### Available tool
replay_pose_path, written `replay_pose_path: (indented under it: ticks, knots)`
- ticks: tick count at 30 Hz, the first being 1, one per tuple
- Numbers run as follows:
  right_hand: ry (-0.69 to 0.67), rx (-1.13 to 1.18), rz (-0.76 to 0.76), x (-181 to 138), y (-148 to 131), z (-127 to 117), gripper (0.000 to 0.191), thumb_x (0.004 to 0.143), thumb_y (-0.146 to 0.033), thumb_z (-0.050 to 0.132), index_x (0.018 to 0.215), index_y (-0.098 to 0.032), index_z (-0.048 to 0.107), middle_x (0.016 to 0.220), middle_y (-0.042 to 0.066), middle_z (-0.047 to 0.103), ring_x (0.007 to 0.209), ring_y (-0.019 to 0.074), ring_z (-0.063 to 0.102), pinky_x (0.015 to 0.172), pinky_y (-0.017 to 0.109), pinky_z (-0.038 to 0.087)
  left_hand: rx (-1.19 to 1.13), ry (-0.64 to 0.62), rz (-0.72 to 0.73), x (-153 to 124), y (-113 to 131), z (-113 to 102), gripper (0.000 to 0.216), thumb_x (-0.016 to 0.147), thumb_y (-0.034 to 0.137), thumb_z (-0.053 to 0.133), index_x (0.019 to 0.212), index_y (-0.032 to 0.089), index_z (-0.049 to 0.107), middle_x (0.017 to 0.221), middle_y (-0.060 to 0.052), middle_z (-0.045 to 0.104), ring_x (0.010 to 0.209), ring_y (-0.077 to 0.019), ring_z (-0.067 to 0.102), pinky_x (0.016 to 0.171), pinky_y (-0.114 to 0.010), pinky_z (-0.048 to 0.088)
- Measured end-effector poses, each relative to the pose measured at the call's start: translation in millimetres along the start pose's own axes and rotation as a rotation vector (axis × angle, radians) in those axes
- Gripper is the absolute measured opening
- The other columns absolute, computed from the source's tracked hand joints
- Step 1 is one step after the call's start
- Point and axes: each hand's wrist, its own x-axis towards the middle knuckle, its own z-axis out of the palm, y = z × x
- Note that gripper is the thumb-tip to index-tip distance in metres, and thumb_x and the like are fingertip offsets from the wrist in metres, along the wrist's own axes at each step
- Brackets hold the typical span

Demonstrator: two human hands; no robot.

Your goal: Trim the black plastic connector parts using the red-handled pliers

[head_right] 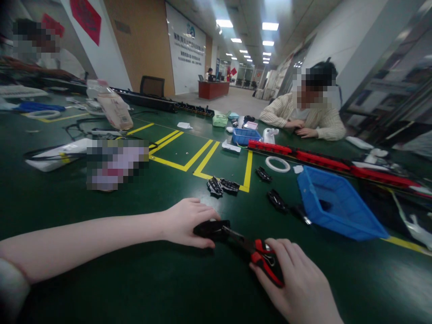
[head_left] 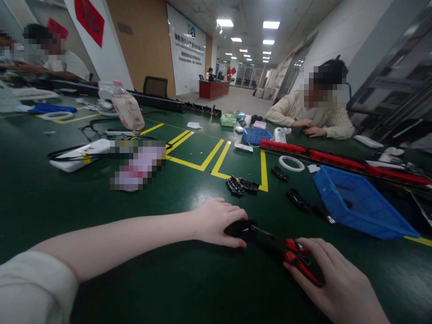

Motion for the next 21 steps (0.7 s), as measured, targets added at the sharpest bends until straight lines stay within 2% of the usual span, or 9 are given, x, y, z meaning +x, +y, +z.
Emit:
replay_pose_path:
  ticks: [3, 6, 12, 21]
  knots:
    - [-0.027, 0.056, 0.085, 0, 1, 1, 0.04, 0.082, -0.052, 0.058, 0.105, -0.02, 0.056, 0.092, 0.007, 0.066, 0.076, 0.0194, 0.067, 0.06, 0.027, 0.056, -0.009, -0.02, -0.078, 0, 6, 1, 0.063, 0.076, 0.063, 0.062, 0.118, 0.019, 0.05, 0.102, -0.003, 0.066, 0.085, -0.0212, 0.066, 0.068, -0.031, 0.047]
    - [-0.088, 0.157, 0.152, 1, -3, 0, 0.036, 0.083, -0.051, 0.058, 0.104, -0.022, 0.057, 0.091, 0.006, 0.067, 0.075, 0.0183, 0.068, 0.059, 0.025, 0.056, 0.041, -0.023, -0.1, 0, 9, 2, 0.054, 0.081, 0.061, 0.059, 0.114, 0.019, 0.053, 0.1, -0.003, 0.065, 0.083, -0.0209, 0.065, 0.066, -0.031, 0.048]
    - [-0.161, 0.3, 0.264, 4, -13, -2, 0.033, 0.081, -0.049, 0.06, 0.102, -0.024, 0.059, 0.09, 0.004, 0.069, 0.073, 0.0191, 0.069, 0.058, 0.026, 0.057, 0.066, -0.028, -0.049, 0, 9, 1, 0.037, 0.087, 0.05, 0.054, 0.105, 0.018, 0.054, 0.095, -0.002, 0.063, 0.077, -0.0182, 0.064, 0.062, -0.03, 0.047]
    - [-0.202, 0.517, 0.399, 5, -5, -7, 0.03, 0.081, -0.045, 0.059, 0.101, -0.023, 0.061, 0.087, 0.004, 0.07, 0.069, 0.0194, 0.068, 0.056, 0.027, 0.057, -0.024, -0.004, 0.029, -2, 6, 0, 0.029, 0.087, 0.042, 0.052, 0.104, 0.018, 0.049, 0.093, -0.001, 0.065, 0.072, -0.015, 0.063, 0.061, -0.028, 0.047]
